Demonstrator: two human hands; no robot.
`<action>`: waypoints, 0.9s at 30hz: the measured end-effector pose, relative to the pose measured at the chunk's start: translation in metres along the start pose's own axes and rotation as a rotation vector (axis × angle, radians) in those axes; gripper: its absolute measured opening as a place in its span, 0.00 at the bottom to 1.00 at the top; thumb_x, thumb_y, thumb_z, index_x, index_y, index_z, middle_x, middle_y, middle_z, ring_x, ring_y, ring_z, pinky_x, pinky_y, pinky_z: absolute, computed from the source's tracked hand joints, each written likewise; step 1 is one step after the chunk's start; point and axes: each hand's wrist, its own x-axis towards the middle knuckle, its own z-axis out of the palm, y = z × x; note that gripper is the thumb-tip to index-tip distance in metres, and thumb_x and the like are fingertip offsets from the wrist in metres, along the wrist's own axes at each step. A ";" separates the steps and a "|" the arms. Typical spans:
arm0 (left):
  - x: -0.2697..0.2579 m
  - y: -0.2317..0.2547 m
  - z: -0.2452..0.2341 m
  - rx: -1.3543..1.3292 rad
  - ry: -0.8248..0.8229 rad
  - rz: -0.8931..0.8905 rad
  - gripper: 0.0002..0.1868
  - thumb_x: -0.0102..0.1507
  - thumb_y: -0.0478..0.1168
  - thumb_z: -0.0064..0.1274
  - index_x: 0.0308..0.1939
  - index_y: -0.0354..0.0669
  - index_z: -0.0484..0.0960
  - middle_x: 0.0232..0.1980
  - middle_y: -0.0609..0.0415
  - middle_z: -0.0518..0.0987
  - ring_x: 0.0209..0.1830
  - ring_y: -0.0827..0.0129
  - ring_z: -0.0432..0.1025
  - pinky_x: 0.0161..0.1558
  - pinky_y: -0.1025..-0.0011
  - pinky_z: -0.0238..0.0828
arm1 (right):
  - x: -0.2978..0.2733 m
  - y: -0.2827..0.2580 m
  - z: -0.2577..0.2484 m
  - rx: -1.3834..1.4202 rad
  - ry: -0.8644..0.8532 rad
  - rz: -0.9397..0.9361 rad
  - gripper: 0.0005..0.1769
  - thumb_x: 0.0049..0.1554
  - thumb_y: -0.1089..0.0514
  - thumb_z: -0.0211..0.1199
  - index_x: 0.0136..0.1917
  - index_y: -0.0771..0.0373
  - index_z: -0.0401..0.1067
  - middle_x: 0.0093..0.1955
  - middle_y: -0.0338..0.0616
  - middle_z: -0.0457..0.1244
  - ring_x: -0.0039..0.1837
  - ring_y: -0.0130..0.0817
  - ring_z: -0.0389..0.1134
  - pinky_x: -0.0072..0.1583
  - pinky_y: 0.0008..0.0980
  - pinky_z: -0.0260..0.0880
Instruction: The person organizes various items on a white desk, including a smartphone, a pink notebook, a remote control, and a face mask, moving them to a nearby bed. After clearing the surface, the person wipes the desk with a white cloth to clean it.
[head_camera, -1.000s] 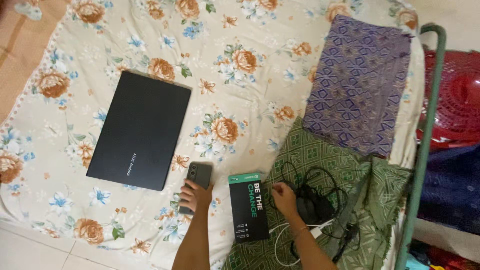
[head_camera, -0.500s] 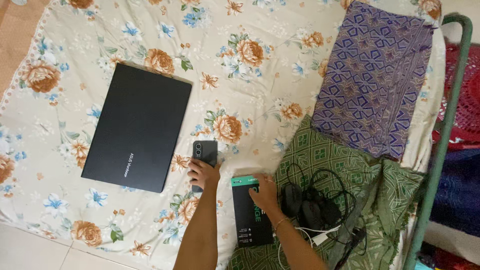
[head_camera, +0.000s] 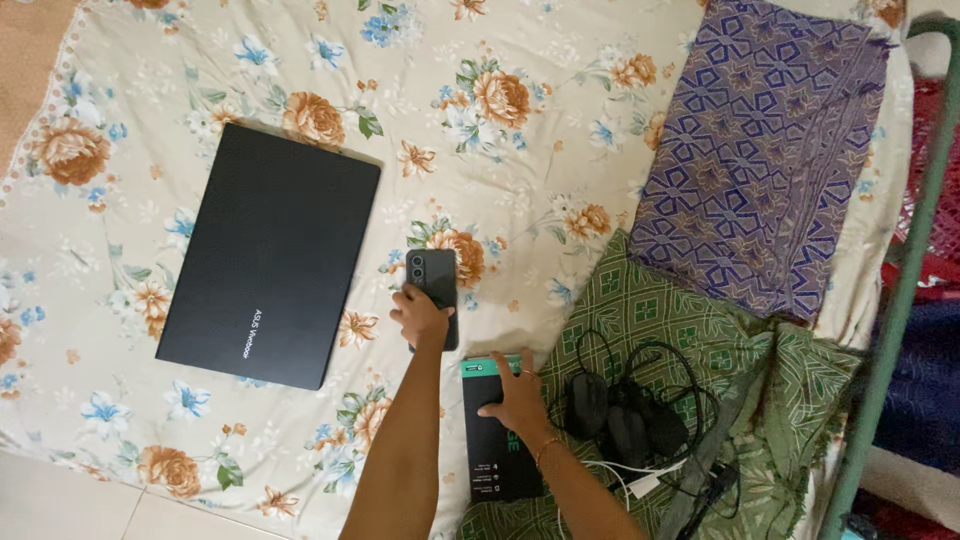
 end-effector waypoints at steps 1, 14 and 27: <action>0.003 0.004 -0.002 0.011 0.005 0.023 0.56 0.50 0.47 0.76 0.73 0.43 0.56 0.71 0.50 0.60 0.68 0.45 0.60 0.55 0.52 0.76 | 0.001 0.000 0.000 0.017 0.001 0.004 0.67 0.37 0.46 0.86 0.80 0.33 0.47 0.84 0.62 0.30 0.78 0.71 0.46 0.70 0.58 0.63; 0.033 -0.025 0.071 -0.073 0.012 0.546 0.34 0.56 0.31 0.64 0.67 0.48 0.73 0.74 0.48 0.71 0.65 0.50 0.73 0.64 0.58 0.73 | -0.011 0.007 0.002 0.181 0.124 -0.016 0.63 0.38 0.47 0.85 0.79 0.44 0.50 0.83 0.61 0.35 0.72 0.61 0.59 0.66 0.49 0.70; -0.088 -0.005 0.098 -0.080 -0.152 0.854 0.31 0.57 0.33 0.51 0.67 0.42 0.73 0.66 0.37 0.75 0.68 0.44 0.68 0.67 0.53 0.63 | -0.031 0.083 -0.003 0.498 0.250 -0.165 0.43 0.55 0.58 0.70 0.80 0.53 0.56 0.67 0.53 0.65 0.67 0.52 0.69 0.66 0.48 0.71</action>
